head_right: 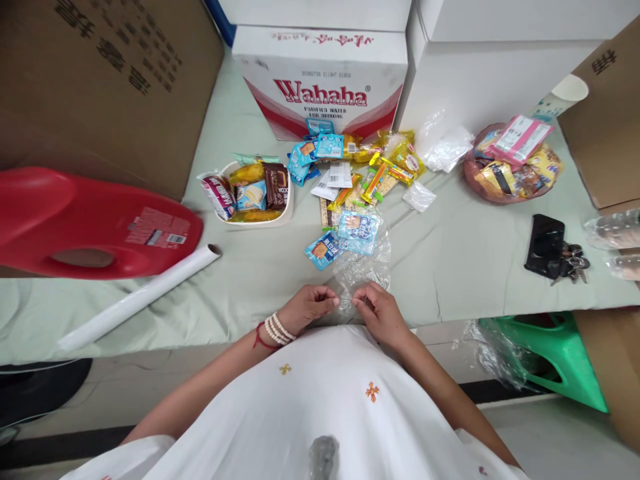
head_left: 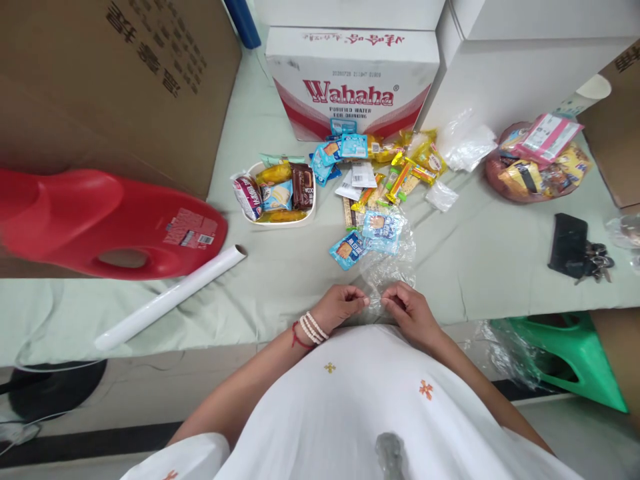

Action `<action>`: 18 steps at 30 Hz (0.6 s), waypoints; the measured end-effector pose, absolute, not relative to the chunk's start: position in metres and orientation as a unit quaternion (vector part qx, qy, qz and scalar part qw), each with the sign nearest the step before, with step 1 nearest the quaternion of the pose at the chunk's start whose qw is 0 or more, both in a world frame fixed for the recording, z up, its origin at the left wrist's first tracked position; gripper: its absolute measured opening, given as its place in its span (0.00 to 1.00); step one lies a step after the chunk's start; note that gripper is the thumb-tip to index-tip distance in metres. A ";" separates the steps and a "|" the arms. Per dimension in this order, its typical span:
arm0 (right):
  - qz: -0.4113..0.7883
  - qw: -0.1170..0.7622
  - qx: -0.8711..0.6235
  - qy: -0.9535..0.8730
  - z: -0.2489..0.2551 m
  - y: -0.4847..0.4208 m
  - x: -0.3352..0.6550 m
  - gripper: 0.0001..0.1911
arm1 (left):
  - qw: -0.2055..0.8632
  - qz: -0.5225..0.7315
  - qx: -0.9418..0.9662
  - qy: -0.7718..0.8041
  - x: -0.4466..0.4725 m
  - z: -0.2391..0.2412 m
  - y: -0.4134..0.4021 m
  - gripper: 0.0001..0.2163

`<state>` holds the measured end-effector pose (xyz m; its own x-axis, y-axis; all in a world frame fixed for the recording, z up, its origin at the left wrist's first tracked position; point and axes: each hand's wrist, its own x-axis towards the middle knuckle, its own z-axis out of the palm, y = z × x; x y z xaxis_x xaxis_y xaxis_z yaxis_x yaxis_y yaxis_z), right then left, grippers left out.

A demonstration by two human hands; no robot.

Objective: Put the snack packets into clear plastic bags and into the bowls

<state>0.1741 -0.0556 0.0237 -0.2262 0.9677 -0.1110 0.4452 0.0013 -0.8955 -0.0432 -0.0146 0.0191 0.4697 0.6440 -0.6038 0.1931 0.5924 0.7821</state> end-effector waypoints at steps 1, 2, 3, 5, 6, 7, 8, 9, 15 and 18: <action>0.451 0.297 -0.550 -0.637 0.024 -0.056 0.174 0.09 | 0.747 0.158 0.423 0.488 -0.043 0.020 -0.015 0.24; 0.456 0.300 -0.552 -0.630 0.025 -0.056 0.174 0.10 | 0.751 0.165 0.419 0.483 -0.042 0.021 -0.015 0.24; 0.461 0.303 -0.553 -0.625 0.025 -0.056 0.175 0.10 | 0.755 0.174 0.413 0.478 -0.042 0.022 -0.015 0.25; 0.468 0.309 -0.555 -0.614 0.027 -0.056 0.175 0.11 | 0.766 0.191 0.395 0.469 -0.040 0.021 -0.017 0.25; 0.472 0.312 -0.555 -0.610 0.027 -0.056 0.175 0.11 | 0.771 0.197 0.385 0.466 -0.040 0.021 -0.017 0.25; 0.475 0.315 -0.555 -0.606 0.028 -0.056 0.174 0.12 | 0.777 0.202 0.376 0.463 -0.039 0.020 -0.018 0.26; 0.478 0.318 -0.554 -0.602 0.029 -0.056 0.174 0.12 | 0.782 0.204 0.369 0.460 -0.039 0.020 -0.019 0.26; 0.481 0.321 -0.554 -0.599 0.029 -0.056 0.174 0.12 | 0.787 0.205 0.363 0.455 -0.039 0.019 -0.019 0.25; 0.484 0.330 -0.556 -0.590 0.031 -0.056 0.173 0.12 | 0.815 0.204 0.312 0.444 -0.043 0.025 -0.020 0.23; 0.478 0.332 -0.559 -0.590 0.030 -0.057 0.172 0.12 | 0.830 0.188 0.292 0.437 -0.045 0.026 -0.022 0.22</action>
<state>0.1717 -0.0568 0.0300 -0.1540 0.9777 -0.1425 0.3429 -0.0823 -0.9357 -0.0449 -0.0222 0.0262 0.5469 0.5676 -0.6154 -0.0577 0.7589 0.6487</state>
